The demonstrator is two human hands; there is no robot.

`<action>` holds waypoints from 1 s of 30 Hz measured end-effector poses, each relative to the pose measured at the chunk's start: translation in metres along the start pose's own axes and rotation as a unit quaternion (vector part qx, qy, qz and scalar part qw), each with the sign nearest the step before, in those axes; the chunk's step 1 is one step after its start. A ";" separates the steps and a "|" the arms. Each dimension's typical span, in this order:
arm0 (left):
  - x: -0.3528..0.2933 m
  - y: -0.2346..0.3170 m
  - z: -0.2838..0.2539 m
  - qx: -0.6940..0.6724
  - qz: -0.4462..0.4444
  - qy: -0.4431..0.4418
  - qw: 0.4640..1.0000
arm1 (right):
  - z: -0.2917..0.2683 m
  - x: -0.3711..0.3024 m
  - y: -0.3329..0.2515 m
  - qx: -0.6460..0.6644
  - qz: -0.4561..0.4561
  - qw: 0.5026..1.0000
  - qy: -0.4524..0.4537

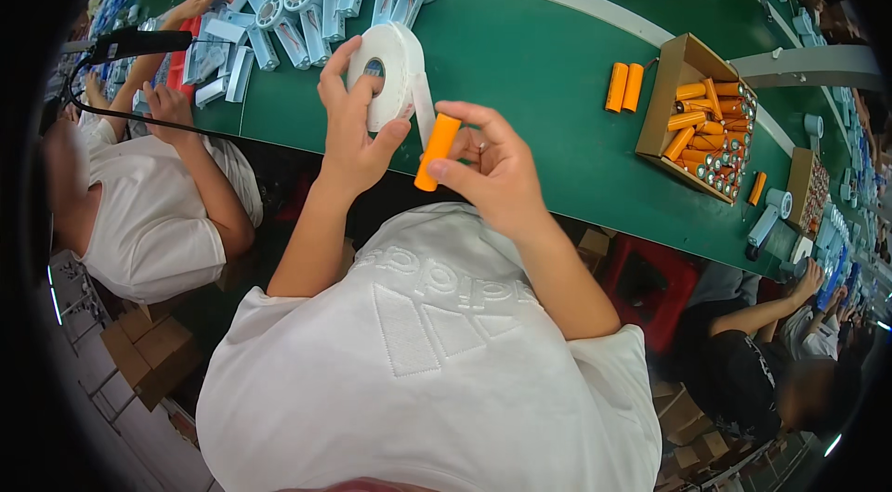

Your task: Assembling handheld fans by inserting internal components and applying tape on a factory production line.

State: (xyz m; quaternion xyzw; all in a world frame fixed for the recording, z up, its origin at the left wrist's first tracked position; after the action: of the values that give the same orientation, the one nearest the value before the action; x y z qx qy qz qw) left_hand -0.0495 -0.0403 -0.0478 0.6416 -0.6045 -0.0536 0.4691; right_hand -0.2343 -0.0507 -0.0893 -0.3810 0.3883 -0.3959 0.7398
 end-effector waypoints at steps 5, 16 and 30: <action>0.001 0.001 0.018 -0.037 -0.060 -0.002 0.998 | 0.007 -0.019 0.023 0.001 -0.027 1.000 -0.001; -0.023 0.044 0.020 -0.029 0.169 -0.110 0.979 | -0.076 -0.006 -0.064 -0.098 -0.055 0.988 0.109; -0.033 0.062 0.027 -0.023 0.183 -0.107 0.977 | -0.048 0.005 -0.085 -0.256 -0.031 0.965 0.037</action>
State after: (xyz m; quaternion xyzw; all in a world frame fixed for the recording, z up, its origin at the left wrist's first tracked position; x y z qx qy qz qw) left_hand -0.1204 -0.0169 -0.0373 0.4996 -0.7572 -0.0492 0.4180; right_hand -0.2991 -0.1015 -0.0366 -0.5549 0.4917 -0.3201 0.5899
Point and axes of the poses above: each hand's wrist, its own x-axis towards the middle knuckle, its own z-axis out of the palm, y = z × x, the point moved 9 cm from there along x, towards the middle knuckle, and after that the axes turned 13 degrees about y, right-handed, at the moved point
